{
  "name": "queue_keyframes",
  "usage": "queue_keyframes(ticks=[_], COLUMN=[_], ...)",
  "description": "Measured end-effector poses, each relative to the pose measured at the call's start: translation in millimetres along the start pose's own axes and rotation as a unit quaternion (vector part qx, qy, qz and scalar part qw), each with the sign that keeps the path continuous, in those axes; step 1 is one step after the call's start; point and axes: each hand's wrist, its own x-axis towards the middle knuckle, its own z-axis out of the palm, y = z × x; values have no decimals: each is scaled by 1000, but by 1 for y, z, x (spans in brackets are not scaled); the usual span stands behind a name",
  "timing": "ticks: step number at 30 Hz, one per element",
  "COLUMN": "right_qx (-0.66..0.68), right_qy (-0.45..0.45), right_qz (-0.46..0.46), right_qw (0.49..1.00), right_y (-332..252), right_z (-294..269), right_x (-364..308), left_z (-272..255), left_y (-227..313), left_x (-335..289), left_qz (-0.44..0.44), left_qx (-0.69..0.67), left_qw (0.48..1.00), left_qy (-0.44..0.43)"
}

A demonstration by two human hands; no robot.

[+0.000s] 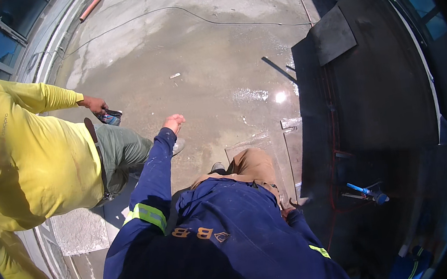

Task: The person walks across a construction site, picks up a hammer, and then uses a thin metal wire to probe and adjust the internal contacts of a blue electrical connector. Another worker is visible nearby handling tiles.

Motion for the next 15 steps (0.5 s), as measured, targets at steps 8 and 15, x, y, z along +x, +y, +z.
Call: queue_keyframes(ticks=[8, 15], right_qx=[-57, 97], right_qy=[-15, 44], right_qz=[-37, -1], right_qw=[998, 994], right_y=[-129, -318], right_z=[-146, -456], right_x=[46, 52], left_z=[81, 39], left_y=[229, 81], left_x=[201, 356], left_qz=[100, -17], left_qx=[-5, 264], left_qw=[995, 941], left_qy=[-12, 211])
